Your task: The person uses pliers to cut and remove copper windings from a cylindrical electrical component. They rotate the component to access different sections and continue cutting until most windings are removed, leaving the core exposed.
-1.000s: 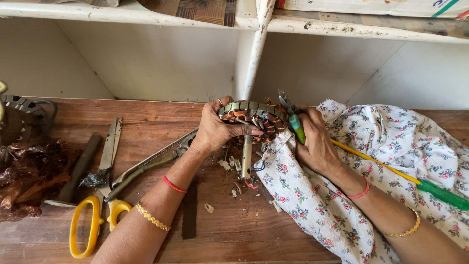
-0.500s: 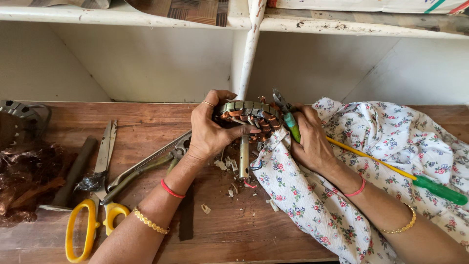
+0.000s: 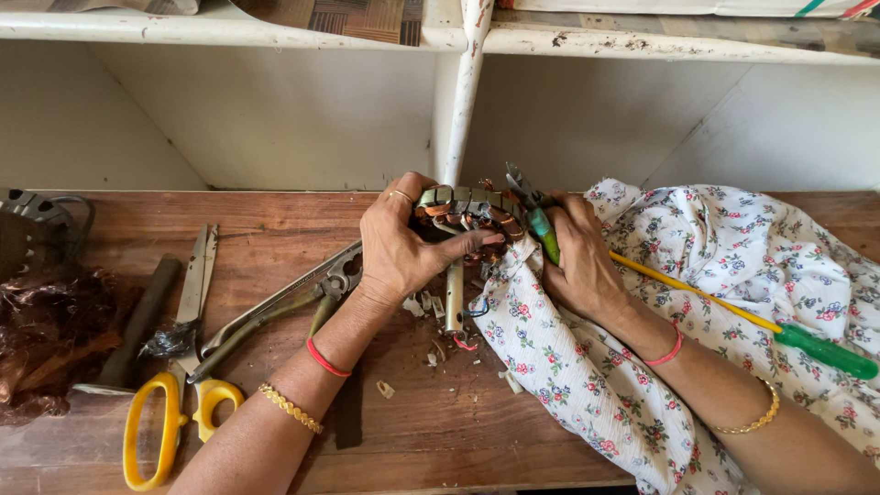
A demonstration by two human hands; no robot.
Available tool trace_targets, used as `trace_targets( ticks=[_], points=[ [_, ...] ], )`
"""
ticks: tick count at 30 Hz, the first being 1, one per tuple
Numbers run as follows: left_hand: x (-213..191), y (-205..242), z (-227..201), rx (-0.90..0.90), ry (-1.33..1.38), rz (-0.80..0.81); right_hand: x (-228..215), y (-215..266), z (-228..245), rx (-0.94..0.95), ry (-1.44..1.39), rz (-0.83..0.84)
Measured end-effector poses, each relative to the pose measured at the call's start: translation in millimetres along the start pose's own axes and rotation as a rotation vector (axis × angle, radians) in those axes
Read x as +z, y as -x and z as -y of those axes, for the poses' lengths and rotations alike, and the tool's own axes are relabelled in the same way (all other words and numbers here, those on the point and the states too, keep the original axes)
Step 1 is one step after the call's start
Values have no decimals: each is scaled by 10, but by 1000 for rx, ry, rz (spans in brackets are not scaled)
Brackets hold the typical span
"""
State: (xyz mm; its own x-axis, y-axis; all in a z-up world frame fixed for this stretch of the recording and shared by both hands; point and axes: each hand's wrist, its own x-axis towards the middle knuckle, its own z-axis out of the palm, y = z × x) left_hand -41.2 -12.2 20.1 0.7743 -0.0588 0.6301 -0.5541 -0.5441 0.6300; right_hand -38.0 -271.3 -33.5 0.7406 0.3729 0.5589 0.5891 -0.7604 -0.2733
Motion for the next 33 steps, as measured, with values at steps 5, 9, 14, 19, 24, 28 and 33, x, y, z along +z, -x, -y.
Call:
trace_targets(
  ticks=[5, 9, 14, 19, 24, 28, 33],
  points=[
    [-47, -29, 38, -145, 223, 121, 55, 40, -89, 14, -7, 14],
    [-46, -37, 65, -171, 399, 140, 111, 31, -131, -10, -16, 3],
    [-54, -38, 84, -218, 471, 159, 41, 13, -65, 3, -8, 1],
    [-30, -35, 128, -211, 496, 164, 26, 2, -46, 11, -1, 3],
    [-14, -43, 196, -215, 493, 147, 18, -10, -47, 15, -1, 7],
    [-27, -50, 223, -256, 586, 144, -92, -34, 26, 5, 25, 7],
    [-8, -62, 258, -215, 497, 114, -536, -128, 213, -122, 280, -94]
  ],
)
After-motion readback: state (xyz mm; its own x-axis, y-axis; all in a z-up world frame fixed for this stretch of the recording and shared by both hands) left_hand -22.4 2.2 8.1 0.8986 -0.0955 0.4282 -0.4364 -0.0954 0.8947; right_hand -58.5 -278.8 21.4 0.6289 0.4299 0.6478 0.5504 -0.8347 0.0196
